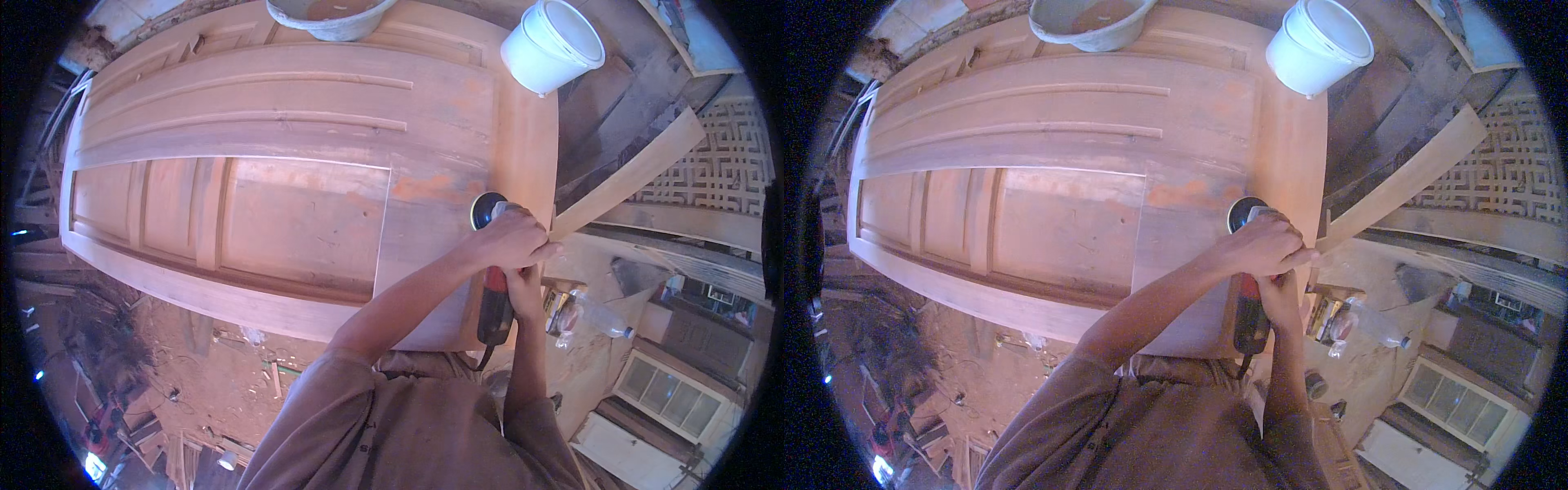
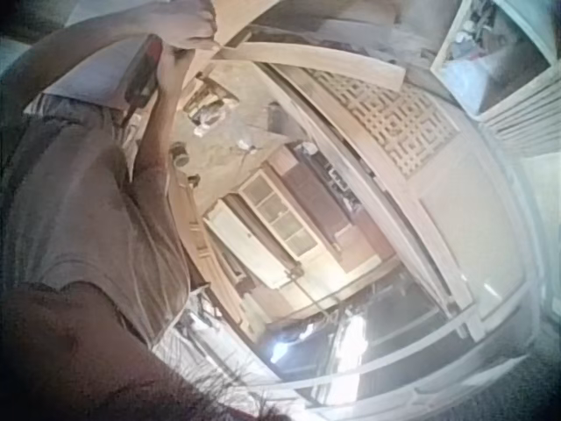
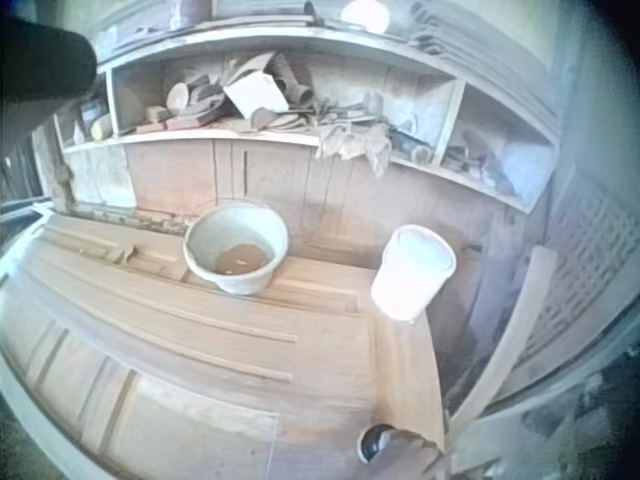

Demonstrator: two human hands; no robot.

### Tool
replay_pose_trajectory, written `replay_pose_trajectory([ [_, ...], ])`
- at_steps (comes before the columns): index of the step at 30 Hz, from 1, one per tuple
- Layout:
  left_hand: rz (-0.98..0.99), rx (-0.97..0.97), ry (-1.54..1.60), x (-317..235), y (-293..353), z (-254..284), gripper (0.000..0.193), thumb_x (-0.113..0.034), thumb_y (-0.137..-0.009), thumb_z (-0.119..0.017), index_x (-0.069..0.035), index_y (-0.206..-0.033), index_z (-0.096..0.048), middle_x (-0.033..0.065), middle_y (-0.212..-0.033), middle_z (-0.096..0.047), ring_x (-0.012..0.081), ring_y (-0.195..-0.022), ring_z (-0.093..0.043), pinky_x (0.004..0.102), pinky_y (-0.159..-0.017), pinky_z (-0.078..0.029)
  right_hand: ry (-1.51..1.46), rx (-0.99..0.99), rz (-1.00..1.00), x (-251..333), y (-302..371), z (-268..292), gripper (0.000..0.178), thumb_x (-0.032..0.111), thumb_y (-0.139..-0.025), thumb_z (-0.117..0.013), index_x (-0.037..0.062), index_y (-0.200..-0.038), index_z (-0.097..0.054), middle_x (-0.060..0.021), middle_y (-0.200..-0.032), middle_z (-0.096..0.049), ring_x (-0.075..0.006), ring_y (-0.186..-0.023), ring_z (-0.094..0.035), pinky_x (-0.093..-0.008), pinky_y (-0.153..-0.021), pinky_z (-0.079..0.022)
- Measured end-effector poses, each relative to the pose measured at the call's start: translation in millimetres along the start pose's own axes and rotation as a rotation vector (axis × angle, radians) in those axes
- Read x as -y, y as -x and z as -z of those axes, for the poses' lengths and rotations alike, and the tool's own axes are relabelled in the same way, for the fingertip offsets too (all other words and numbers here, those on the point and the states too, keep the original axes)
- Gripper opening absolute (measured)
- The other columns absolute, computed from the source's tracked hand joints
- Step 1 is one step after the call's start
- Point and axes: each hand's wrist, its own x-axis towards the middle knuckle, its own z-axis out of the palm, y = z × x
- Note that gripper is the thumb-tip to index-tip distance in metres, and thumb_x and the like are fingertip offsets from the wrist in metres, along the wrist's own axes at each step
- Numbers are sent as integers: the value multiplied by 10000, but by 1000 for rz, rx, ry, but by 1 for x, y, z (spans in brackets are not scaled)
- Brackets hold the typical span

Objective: The person sands the surface of a wooden door using a power sander, wipes the dust off the surface by hand, and then flips the door over.

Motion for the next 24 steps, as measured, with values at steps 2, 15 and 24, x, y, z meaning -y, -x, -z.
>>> replay_pose_trajectory([
  [2,23,36,4,-2,2,3,598,-472,-965,-447,-9,-691,-708,219,-693,-653,413,-726,-647,504,-758,-488,-6,-15,-11,-5,2,0,620,253,-875,-725,-53,-1331,-436,-119,-1253,-555,-186,-1117,-556,-327,-952,-458],
  [15,169,-129,17,21,52,90,533,-362,-970,-467,9,-631,-645,206,-673,-622,399,-727,-632,476,-764,-497,116,237,118,18,-36,-76,359,198,-890,-691,-46,-1129,-581,-81,-1022,-654,-141,-941,-625,-308,-802,-517],
  [24,96,-140,33,24,45,70,475,-338,-943,-503,-12,-628,-646,182,-645,-622,376,-684,-644,455,-718,-510,145,225,37,29,-26,-60,394,207,-876,-694,-66,-1136,-579,-109,-1051,-658,-161,-955,-627,-330,-829,-515],
])
